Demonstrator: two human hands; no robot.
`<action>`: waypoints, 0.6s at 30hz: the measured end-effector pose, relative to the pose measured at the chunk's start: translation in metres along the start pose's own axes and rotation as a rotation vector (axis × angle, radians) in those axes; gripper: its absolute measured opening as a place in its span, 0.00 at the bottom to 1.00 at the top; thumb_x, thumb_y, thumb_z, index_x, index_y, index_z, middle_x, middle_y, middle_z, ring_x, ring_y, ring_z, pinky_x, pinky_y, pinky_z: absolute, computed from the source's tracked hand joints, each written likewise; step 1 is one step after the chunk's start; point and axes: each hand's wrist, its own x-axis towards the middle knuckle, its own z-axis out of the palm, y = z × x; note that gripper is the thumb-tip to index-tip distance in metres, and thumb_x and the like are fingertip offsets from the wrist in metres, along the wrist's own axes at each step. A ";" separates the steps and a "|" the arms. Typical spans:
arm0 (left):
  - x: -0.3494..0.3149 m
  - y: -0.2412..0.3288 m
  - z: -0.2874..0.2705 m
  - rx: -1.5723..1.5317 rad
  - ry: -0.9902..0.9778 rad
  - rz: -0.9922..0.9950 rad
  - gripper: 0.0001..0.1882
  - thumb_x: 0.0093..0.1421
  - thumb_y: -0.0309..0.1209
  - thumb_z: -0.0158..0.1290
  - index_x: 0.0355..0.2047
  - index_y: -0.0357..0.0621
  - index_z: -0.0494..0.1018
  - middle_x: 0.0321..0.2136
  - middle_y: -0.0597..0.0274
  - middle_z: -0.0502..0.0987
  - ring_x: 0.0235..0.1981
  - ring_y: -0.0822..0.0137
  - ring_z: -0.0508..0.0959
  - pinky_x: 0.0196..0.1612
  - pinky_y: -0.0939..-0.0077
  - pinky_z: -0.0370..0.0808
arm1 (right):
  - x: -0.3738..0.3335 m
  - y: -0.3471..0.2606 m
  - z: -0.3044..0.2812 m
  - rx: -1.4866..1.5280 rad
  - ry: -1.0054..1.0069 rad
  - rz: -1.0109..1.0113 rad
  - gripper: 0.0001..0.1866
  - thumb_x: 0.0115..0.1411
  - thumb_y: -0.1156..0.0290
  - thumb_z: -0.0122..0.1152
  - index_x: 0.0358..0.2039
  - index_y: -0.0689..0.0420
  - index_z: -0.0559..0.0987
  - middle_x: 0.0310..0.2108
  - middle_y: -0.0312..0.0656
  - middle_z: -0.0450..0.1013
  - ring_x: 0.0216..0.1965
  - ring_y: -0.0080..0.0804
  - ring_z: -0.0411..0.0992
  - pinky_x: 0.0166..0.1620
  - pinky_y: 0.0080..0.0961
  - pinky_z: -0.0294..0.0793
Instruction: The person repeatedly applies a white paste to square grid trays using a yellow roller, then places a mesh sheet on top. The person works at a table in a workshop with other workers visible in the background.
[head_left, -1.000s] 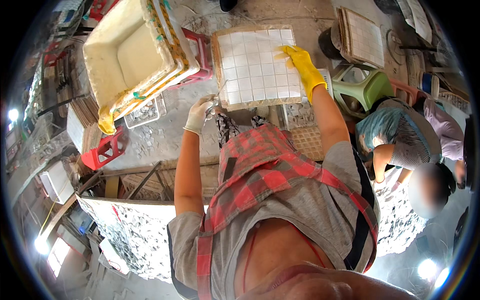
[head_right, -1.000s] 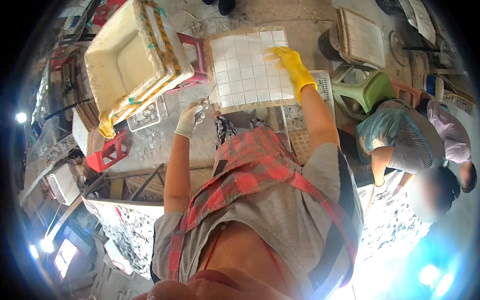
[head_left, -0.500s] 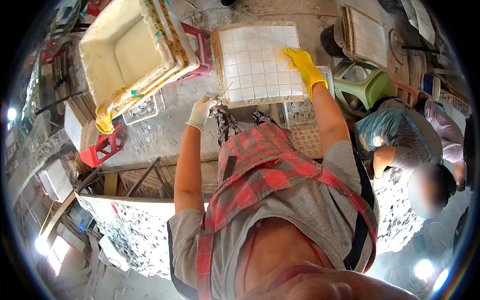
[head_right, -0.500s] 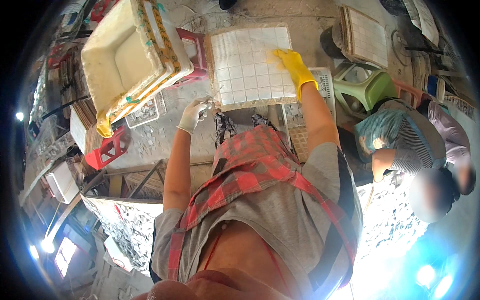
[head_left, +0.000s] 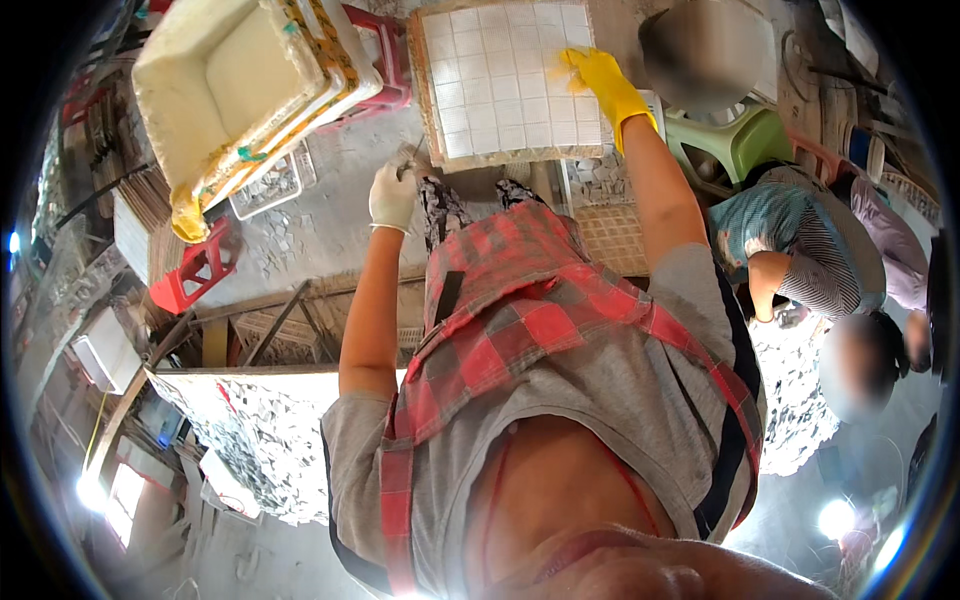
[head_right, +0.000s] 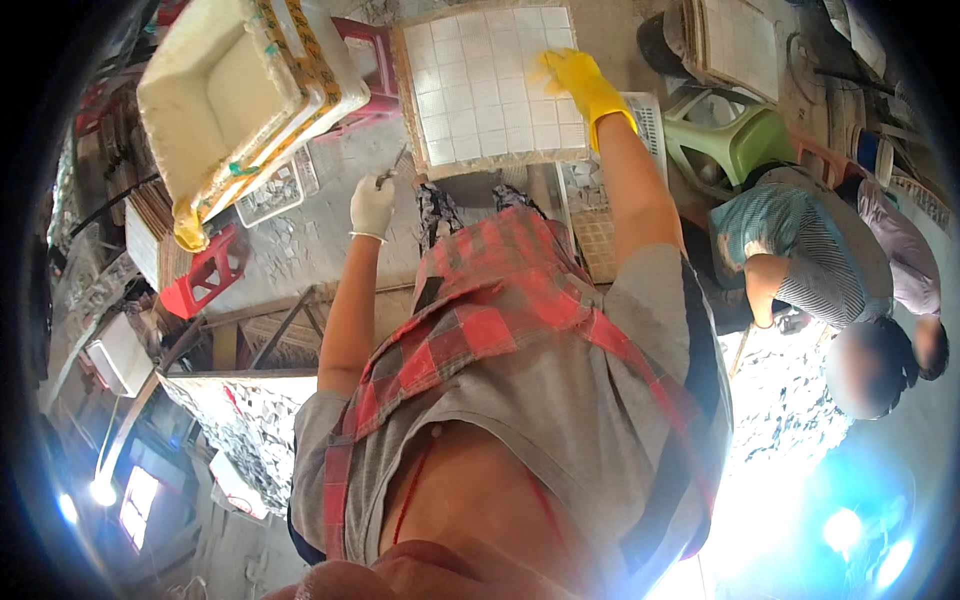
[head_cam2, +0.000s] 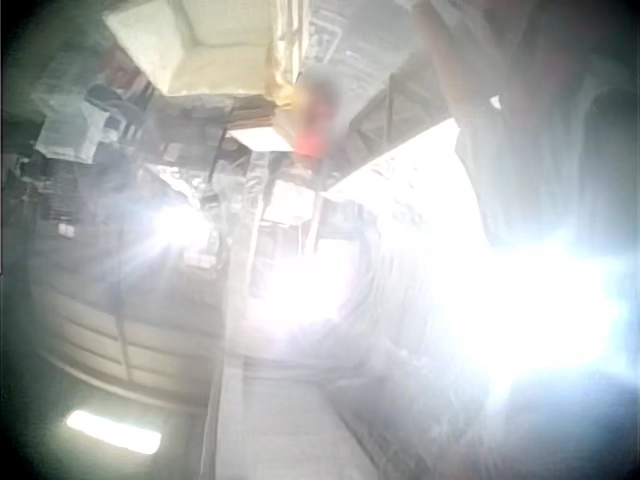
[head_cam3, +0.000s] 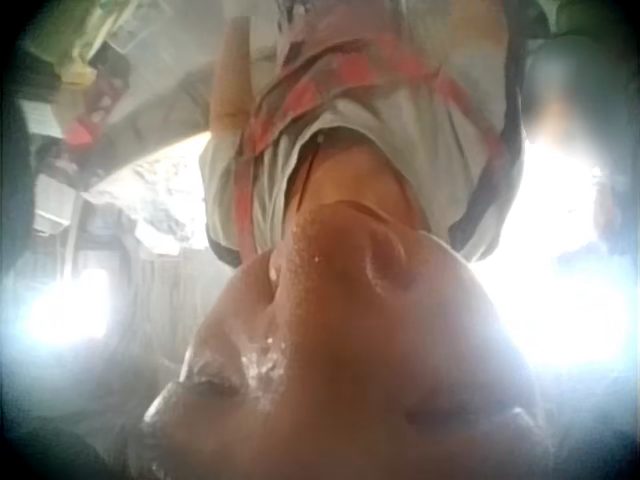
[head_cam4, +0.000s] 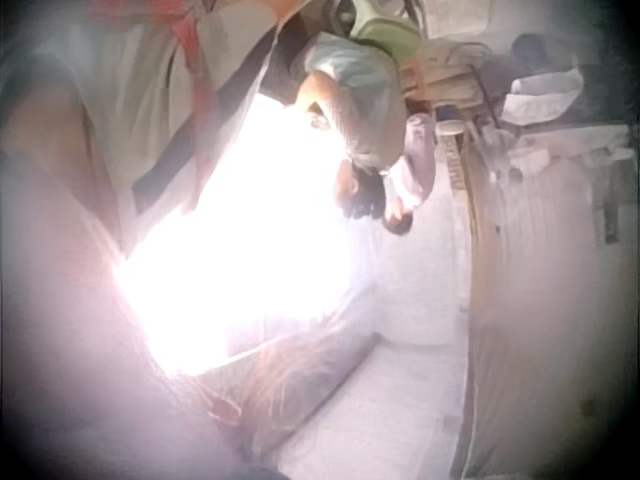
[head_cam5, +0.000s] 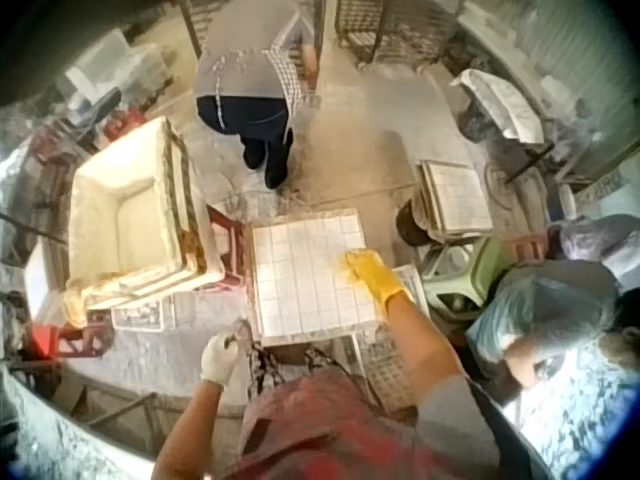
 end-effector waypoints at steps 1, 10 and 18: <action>-0.010 0.002 0.004 0.038 0.045 0.082 0.16 0.64 0.33 0.52 0.52 0.52 0.78 0.40 0.47 0.80 0.41 0.46 0.80 0.44 0.54 0.78 | -0.003 0.008 0.002 0.009 0.004 -0.002 0.19 0.72 0.59 0.52 0.52 0.58 0.83 0.44 0.38 0.81 0.40 0.23 0.76 0.45 0.21 0.74; -0.027 0.035 0.027 0.279 -0.157 0.180 0.23 0.64 0.27 0.47 0.59 0.57 0.72 0.39 0.49 0.76 0.38 0.45 0.79 0.38 0.48 0.77 | -0.007 -0.013 0.000 0.138 0.042 0.213 0.23 0.71 0.51 0.52 0.51 0.56 0.83 0.48 0.42 0.81 0.45 0.33 0.78 0.54 0.30 0.73; -0.024 0.030 0.029 0.196 -0.150 0.230 0.23 0.62 0.29 0.49 0.58 0.56 0.73 0.39 0.49 0.77 0.40 0.44 0.79 0.40 0.48 0.76 | 0.008 0.013 -0.010 -0.258 0.119 0.392 0.34 0.65 0.39 0.51 0.49 0.59 0.83 0.47 0.57 0.80 0.53 0.57 0.76 0.55 0.46 0.73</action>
